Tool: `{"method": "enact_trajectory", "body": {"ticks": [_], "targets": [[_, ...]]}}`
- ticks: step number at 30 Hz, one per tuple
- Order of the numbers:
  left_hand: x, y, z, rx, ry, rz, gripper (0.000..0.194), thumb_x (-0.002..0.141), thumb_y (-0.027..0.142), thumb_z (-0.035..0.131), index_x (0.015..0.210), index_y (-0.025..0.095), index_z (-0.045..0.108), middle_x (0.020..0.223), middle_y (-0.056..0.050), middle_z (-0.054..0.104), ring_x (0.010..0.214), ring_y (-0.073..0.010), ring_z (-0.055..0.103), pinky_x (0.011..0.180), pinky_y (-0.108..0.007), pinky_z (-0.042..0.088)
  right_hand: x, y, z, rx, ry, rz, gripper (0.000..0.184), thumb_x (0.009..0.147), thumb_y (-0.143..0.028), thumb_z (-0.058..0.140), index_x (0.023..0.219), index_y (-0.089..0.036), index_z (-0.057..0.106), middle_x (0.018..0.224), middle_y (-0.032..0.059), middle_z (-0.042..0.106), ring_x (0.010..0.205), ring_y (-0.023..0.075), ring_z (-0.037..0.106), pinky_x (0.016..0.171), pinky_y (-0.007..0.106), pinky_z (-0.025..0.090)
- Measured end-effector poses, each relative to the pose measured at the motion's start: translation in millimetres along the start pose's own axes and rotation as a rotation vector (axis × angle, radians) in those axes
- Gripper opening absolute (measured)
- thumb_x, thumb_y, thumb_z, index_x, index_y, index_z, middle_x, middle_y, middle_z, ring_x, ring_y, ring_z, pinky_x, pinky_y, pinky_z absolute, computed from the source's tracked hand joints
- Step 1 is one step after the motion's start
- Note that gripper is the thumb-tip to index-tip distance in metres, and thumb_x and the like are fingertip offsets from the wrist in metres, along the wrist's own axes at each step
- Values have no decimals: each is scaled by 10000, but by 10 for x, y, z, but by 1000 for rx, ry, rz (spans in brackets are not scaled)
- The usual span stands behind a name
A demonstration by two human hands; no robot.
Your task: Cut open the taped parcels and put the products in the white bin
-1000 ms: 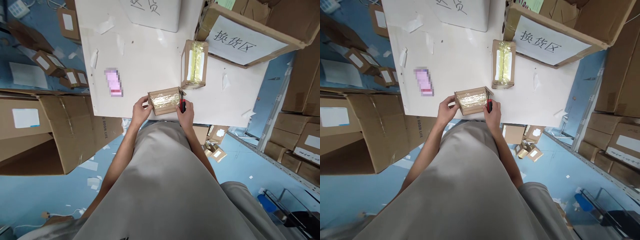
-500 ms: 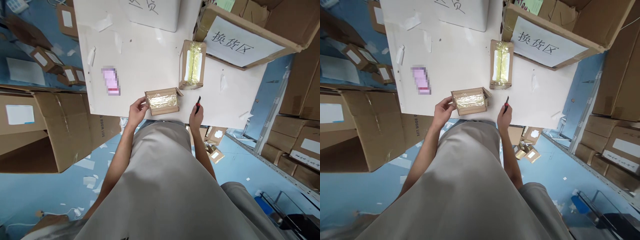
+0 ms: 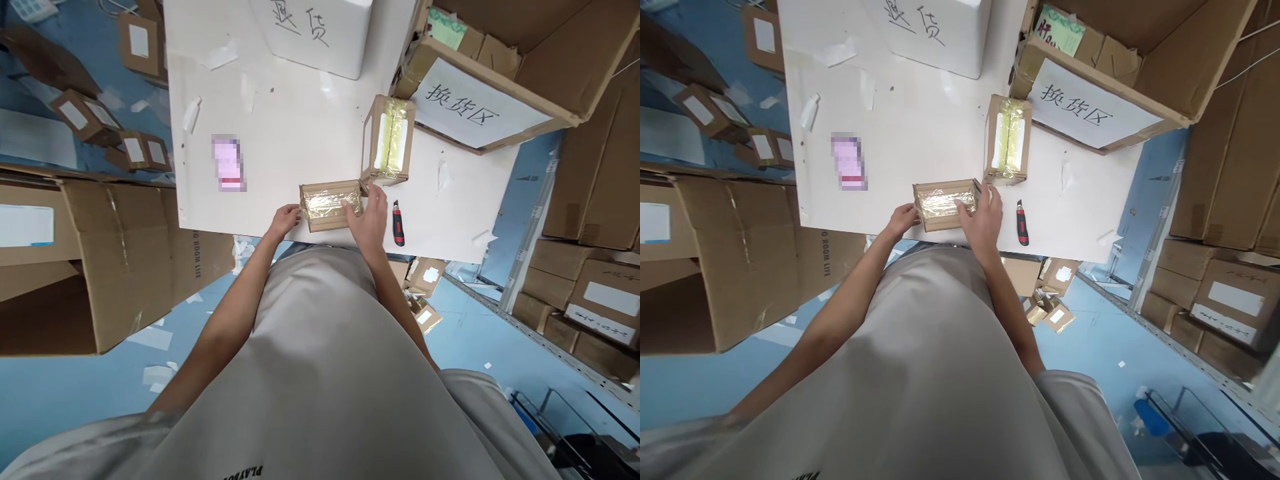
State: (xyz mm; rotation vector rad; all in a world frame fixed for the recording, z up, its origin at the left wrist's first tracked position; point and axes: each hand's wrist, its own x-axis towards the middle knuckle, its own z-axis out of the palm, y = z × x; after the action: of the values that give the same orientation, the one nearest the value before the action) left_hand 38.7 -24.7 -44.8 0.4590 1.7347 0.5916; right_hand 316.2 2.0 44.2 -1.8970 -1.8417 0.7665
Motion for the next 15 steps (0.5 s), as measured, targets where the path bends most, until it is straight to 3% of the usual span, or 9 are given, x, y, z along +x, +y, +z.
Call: {"method": "enact_trajectory", "body": {"ticks": [3, 9, 11, 15], "targets": [[103, -8, 157, -34, -44, -43, 346, 778, 494, 818, 947, 214, 707, 1025, -118, 830, 917, -229, 749, 1044, -506, 665, 74, -119, 34, 25, -70, 57, 793, 1173, -693, 550, 1792, -207, 458, 1734, 250, 580, 1655, 426, 523, 1322, 663, 518], [37, 129, 447, -256, -295, -54, 487, 886, 682, 814, 1037, 226, 729, 1240, -185, 844, 1019, -251, 815, 1050, -448, 678, 88, 349, -265, 175, -31, 149, 843, 1115, -785, 590, 1736, -216, 585, 1716, 219, 660, 1564, 375, 652, 1314, 605, 549], [-16, 202, 399, -248, -302, 3, 518, 894, 699, 817, 1075, 217, 757, 1245, -175, 848, 1047, -251, 815, 1061, -441, 670, 72, 492, -328, 249, -20, 169, 927, 1076, -849, 599, 1724, -186, 599, 1733, 231, 645, 1564, 372, 660, 1305, 588, 562], [-102, 298, 38, -137, -131, 211, 561, 892, 679, 841, 1206, 216, 800, 1245, -136, 861, 1116, -280, 809, 1076, -485, 662, 49, 631, -166, 430, -39, 209, 985, 1050, -868, 609, 1715, -141, 591, 1716, 258, 650, 1579, 353, 660, 1290, 559, 576]]}}
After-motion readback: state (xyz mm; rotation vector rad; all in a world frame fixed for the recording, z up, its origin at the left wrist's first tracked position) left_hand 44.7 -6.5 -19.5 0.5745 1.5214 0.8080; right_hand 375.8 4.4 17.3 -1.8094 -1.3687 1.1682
